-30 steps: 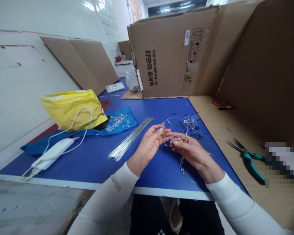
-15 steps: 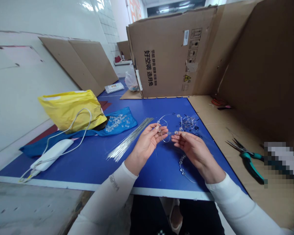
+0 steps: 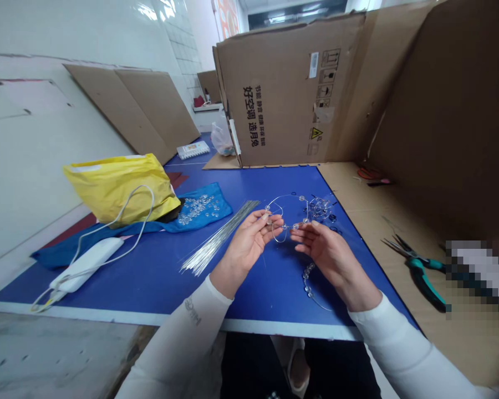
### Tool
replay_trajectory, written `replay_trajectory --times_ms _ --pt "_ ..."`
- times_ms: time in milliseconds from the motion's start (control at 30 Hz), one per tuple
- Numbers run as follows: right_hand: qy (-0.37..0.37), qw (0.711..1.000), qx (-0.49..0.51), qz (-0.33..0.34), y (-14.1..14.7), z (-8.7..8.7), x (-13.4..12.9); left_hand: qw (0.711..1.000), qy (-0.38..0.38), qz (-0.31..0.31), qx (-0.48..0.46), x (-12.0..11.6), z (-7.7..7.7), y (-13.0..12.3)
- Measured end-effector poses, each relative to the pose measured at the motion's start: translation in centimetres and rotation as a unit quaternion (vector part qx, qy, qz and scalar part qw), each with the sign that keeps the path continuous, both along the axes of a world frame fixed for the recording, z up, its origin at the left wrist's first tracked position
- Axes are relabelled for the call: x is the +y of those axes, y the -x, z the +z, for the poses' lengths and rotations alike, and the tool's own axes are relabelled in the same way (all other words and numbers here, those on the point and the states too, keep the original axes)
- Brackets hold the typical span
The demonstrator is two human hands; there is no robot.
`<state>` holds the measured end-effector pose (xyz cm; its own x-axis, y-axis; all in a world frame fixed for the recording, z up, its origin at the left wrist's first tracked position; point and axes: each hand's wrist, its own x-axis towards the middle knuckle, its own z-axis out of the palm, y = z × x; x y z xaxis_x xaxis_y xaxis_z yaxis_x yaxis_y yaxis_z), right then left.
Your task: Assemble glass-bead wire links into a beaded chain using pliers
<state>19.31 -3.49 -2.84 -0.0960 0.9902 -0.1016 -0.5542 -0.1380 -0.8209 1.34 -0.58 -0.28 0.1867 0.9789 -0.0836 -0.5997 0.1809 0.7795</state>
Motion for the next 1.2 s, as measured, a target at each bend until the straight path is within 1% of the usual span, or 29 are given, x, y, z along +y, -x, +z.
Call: replay_trajectory --times_ms 133,333,400,467,533,600,767,933,1067,1200 --pt "-0.015 1.000 -0.017 0.018 0.0 -0.1 -0.1 1.000 0.000 -0.002 -0.003 0.0 0.1 0.0" --pt "-0.010 1.000 -0.010 0.011 0.0 -0.4 0.0 1.000 -0.003 -0.007 0.000 -0.1 0.1 -0.1" --pt "-0.005 1.000 -0.001 0.030 0.0 -0.5 -0.1 1.000 -0.002 -0.005 -0.005 -0.2 -0.1 -0.3" --pt "0.000 0.998 -0.002 0.064 0.1 -0.6 -0.2 1.000 -0.005 -0.004 -0.012 -0.3 -0.3 -0.4" --pt "-0.002 0.995 -0.012 0.098 0.3 -0.8 -0.3 1.000 -0.006 -0.003 -0.015 -0.4 -0.5 -0.5" --pt "-0.004 0.993 -0.023 0.116 0.4 -1.0 -0.3 1.000 -0.008 -0.004 -0.014 -0.5 -0.6 -0.7" --pt "-0.006 0.995 -0.029 0.099 0.4 -1.1 -0.2 0.999 -0.021 -0.020 -0.019 -0.8 -0.5 -0.8" --pt "-0.013 0.993 -0.028 0.117 0.5 -0.8 -0.3 0.999 -0.022 -0.017 -0.018 -0.8 -0.6 -0.8" --pt "-0.015 0.994 -0.035 0.106 0.5 -0.7 -0.2 0.999 -0.023 -0.021 -0.020 -0.8 -0.7 -0.8" --pt "-0.024 0.993 -0.042 0.110 0.5 -0.9 -0.3 0.999 -0.028 -0.028 -0.020 -0.7 -0.9 -0.9"
